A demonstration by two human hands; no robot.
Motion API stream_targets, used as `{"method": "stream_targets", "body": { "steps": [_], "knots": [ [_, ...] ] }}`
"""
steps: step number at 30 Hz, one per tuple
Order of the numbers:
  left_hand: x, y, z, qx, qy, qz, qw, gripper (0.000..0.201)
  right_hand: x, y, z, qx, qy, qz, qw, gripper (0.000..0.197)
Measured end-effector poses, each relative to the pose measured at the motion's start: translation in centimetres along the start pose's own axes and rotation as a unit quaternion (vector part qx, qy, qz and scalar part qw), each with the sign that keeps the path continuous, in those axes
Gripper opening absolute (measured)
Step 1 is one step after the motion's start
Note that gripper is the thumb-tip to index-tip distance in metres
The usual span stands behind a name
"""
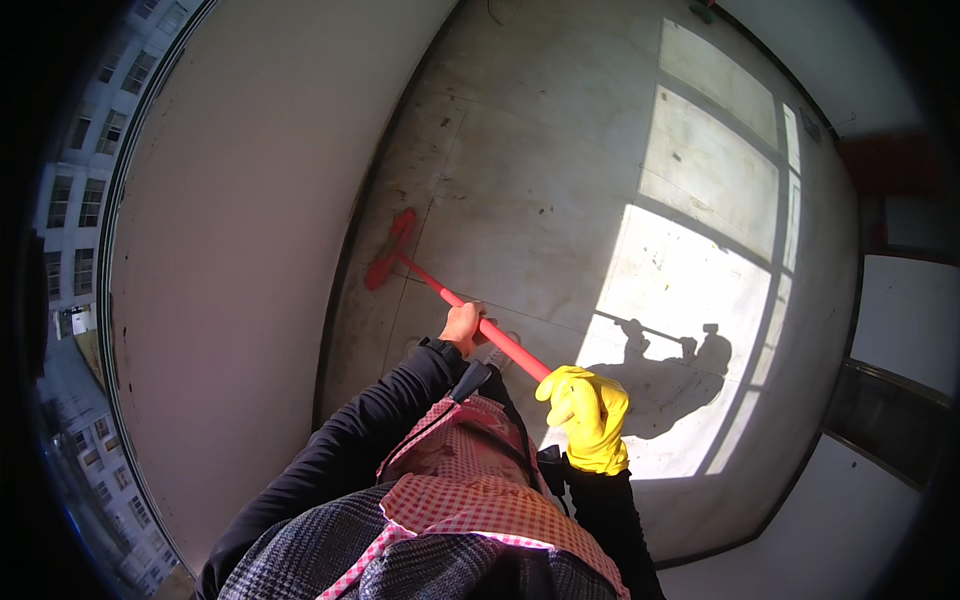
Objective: The person scrapes debris from a window frame using a small tool while holding a curtain aside, then sweeps the tiled floor with a broom. The person moves the curtain to access the window track and later sweeps near the curtain and along the walls.
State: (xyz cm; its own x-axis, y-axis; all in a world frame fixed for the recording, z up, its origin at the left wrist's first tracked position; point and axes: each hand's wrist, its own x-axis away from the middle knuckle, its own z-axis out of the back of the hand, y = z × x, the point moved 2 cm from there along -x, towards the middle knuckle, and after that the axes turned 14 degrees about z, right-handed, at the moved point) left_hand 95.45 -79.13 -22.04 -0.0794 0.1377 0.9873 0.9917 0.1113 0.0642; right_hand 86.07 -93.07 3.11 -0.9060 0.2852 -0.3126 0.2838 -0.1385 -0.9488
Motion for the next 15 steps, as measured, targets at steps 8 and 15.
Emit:
{"method": "stream_targets", "body": {
  "steps": [8, 15],
  "knots": [
    [-1.1, -11.4, -18.8, -0.119, -0.201, 0.125, 0.964, 0.006, 2.3, -7.0, 8.4, 0.177, 0.079, -0.01, 0.981, 0.036],
    [6.1, -17.3, -26.3, -0.156, -0.375, 0.213, 0.889, 0.015, 1.0, -13.6, 9.8, 0.303, -0.108, 0.073, 0.944, 0.013]
  ]
}}
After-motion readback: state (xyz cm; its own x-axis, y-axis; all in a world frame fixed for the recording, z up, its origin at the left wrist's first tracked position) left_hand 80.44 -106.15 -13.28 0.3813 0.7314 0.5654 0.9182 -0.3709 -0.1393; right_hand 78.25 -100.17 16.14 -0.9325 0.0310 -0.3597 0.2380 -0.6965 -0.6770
